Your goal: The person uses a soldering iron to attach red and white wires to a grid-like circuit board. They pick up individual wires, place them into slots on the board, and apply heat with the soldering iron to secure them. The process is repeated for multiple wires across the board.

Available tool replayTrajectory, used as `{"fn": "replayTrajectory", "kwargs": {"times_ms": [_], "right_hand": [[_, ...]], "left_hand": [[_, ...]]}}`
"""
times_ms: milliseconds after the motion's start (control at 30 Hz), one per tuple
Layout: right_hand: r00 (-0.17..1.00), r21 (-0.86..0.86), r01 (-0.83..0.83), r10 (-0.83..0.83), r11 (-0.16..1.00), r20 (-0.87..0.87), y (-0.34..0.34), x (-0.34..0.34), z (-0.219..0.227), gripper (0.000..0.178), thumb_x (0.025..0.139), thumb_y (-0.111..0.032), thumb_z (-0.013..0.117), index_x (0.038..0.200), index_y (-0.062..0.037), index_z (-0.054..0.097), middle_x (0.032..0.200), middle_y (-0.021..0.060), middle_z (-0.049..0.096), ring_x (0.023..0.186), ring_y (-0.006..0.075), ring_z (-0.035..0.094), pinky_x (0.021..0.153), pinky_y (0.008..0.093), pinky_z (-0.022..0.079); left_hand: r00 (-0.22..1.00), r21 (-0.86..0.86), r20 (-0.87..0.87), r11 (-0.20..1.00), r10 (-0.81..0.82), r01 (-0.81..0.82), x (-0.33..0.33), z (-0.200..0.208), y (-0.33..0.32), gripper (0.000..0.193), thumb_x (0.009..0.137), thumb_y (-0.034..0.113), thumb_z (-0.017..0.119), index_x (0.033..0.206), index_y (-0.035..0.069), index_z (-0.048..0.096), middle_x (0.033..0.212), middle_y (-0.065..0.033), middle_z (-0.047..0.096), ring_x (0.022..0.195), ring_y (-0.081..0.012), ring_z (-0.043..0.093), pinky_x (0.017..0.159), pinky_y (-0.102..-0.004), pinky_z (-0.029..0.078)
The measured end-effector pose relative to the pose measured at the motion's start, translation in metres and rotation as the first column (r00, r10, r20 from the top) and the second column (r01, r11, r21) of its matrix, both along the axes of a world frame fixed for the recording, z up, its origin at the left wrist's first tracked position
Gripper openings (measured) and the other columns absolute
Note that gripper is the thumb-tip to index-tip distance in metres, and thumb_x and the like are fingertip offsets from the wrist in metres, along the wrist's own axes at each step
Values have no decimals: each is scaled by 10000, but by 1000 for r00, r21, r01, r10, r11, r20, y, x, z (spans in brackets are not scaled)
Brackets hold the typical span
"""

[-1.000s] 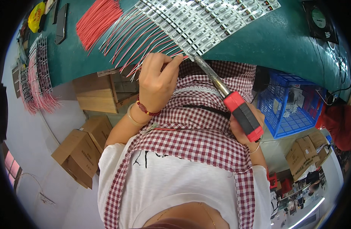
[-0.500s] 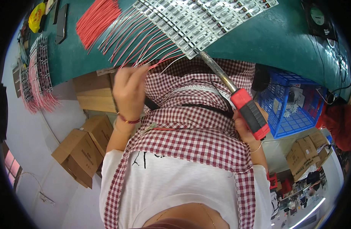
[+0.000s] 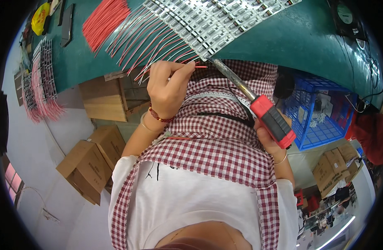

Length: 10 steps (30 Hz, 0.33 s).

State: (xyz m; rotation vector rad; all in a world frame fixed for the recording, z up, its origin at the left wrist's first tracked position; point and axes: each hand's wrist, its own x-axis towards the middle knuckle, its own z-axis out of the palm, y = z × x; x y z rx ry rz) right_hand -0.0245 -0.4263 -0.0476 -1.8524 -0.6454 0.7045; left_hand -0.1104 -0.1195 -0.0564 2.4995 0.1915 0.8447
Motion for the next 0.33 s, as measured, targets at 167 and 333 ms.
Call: {"fn": "replayTrajectory", "kwargs": {"times_ms": [167,333], "right_hand": [[999,-12,38,-38,999,-11,-6,-7,-7,208,853,-268,690,847,-61,674,753,75,639,638,233,611,565,331,463],[989,-76,9,2,997,146,-11,-8,-19,178,842,-231,689,863,-55,673,759,98,630,639,265,619,552,337,460]], "left_hand": [[1000,-10,-9,1000,-24,24,4,-2,-7,231,677,-30,759,893,41,713,744,-30,567,673,-198,539,602,-327,409],[998,-2,-48,1000,-28,28,6,-1,-9,248,689,-47,740,919,41,714,757,-35,571,682,-202,545,608,-332,415]]}}
